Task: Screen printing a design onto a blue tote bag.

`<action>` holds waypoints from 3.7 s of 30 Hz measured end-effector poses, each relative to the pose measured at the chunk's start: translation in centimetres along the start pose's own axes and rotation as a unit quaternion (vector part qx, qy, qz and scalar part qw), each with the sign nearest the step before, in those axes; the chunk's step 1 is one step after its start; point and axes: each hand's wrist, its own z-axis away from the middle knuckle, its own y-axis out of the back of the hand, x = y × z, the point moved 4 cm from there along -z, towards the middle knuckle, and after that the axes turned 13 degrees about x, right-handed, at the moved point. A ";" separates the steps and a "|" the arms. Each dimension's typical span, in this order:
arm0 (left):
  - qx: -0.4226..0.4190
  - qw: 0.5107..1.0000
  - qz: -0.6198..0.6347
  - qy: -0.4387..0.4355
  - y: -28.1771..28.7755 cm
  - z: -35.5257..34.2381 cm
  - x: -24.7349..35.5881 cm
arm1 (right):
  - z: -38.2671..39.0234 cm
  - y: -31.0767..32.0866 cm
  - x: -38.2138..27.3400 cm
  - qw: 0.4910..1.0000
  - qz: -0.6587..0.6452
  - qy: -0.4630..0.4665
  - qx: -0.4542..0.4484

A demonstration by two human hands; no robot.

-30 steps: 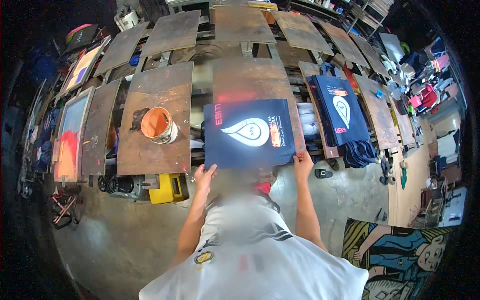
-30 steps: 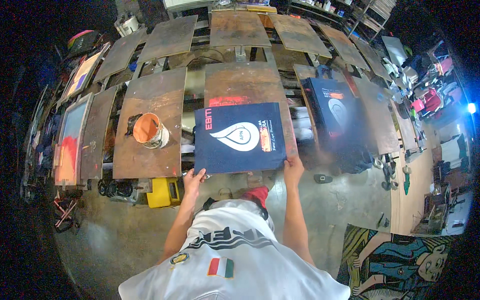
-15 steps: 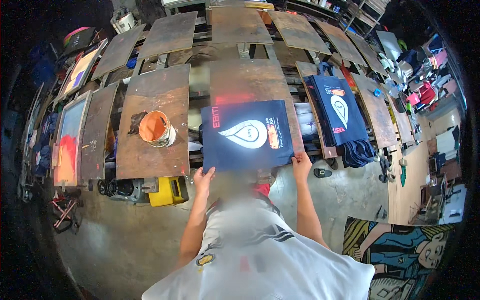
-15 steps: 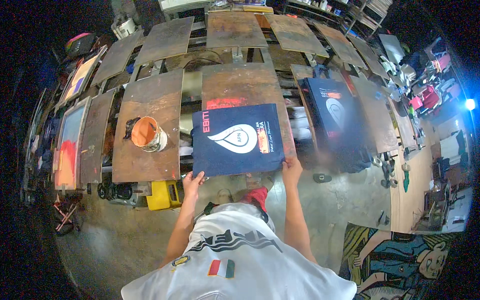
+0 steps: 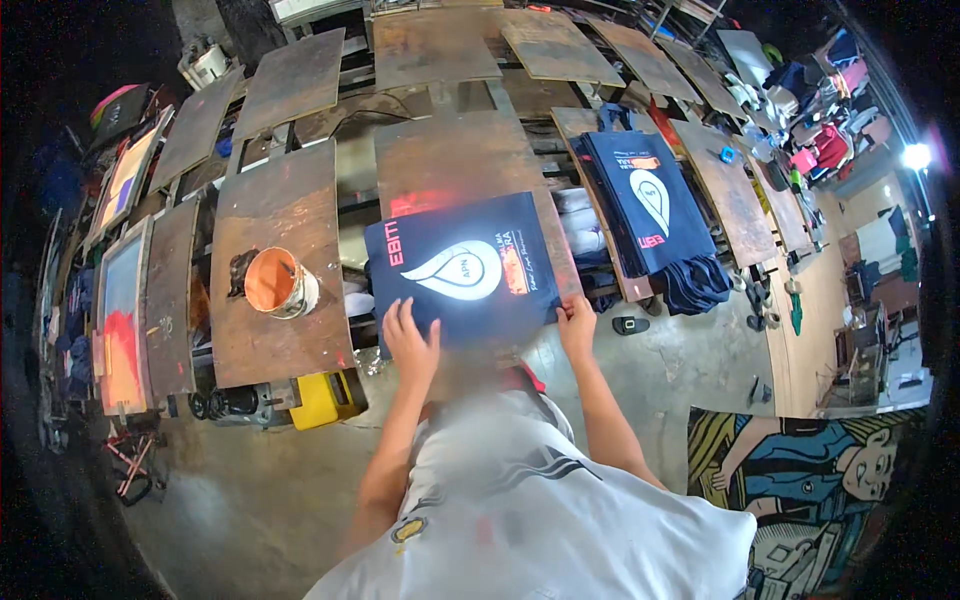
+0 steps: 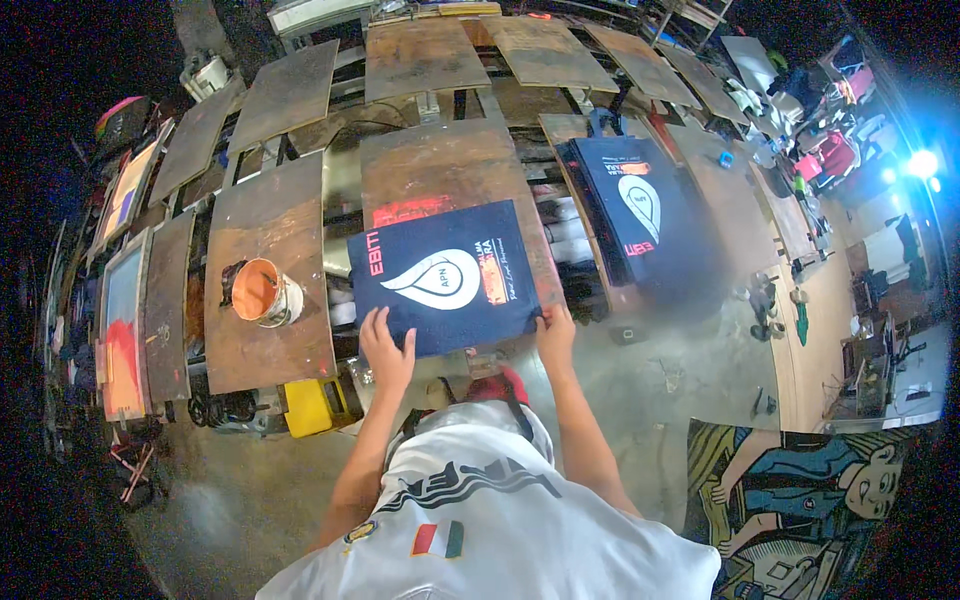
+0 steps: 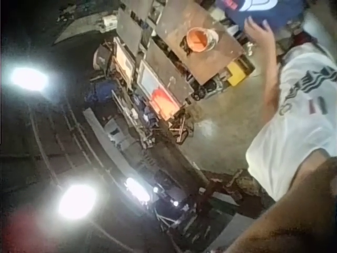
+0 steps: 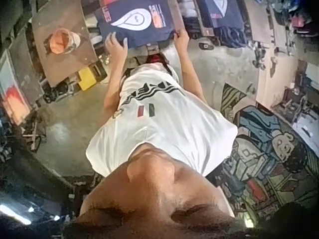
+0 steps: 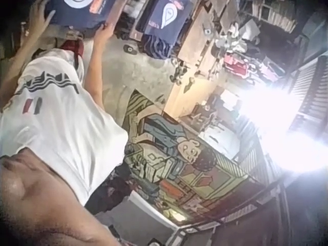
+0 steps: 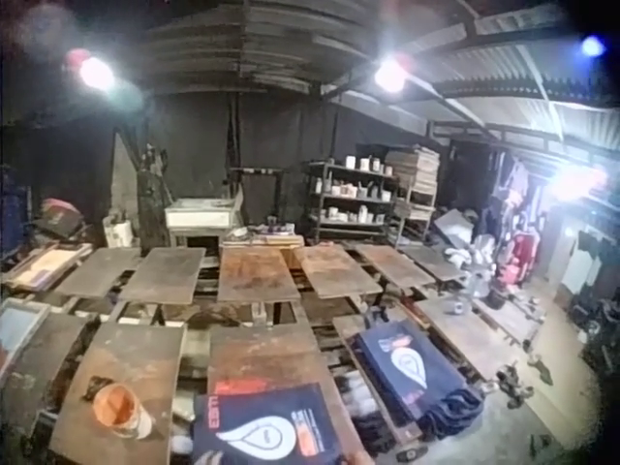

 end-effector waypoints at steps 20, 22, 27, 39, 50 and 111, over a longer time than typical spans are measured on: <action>-0.142 0.950 -0.277 -0.029 -7.4 -0.8 1.0 | -1.7 -10.4 -11.8 0.845 -0.098 0.339 -0.403; -0.138 0.946 -0.289 -0.052 -7.4 -0.5 0.8 | 0.4 -12.8 -13.5 0.823 -0.137 0.372 -0.408; -0.143 0.943 -0.299 -0.013 -7.5 0.1 0.3 | 3.5 -19.5 -12.7 0.800 -0.192 0.445 -0.355; -0.129 0.956 -0.263 0.011 -6.9 -2.3 2.9 | -7.8 -25.1 -11.1 0.790 -0.004 0.450 -0.416; -0.128 0.953 -0.274 0.003 -7.1 -1.7 2.4 | -11.4 -24.4 -8.2 0.787 -0.113 0.467 -0.387; -0.033 0.935 -0.282 0.214 -5.3 -0.8 -0.8 | -7.2 -8.5 -3.1 0.901 -0.077 0.294 -0.311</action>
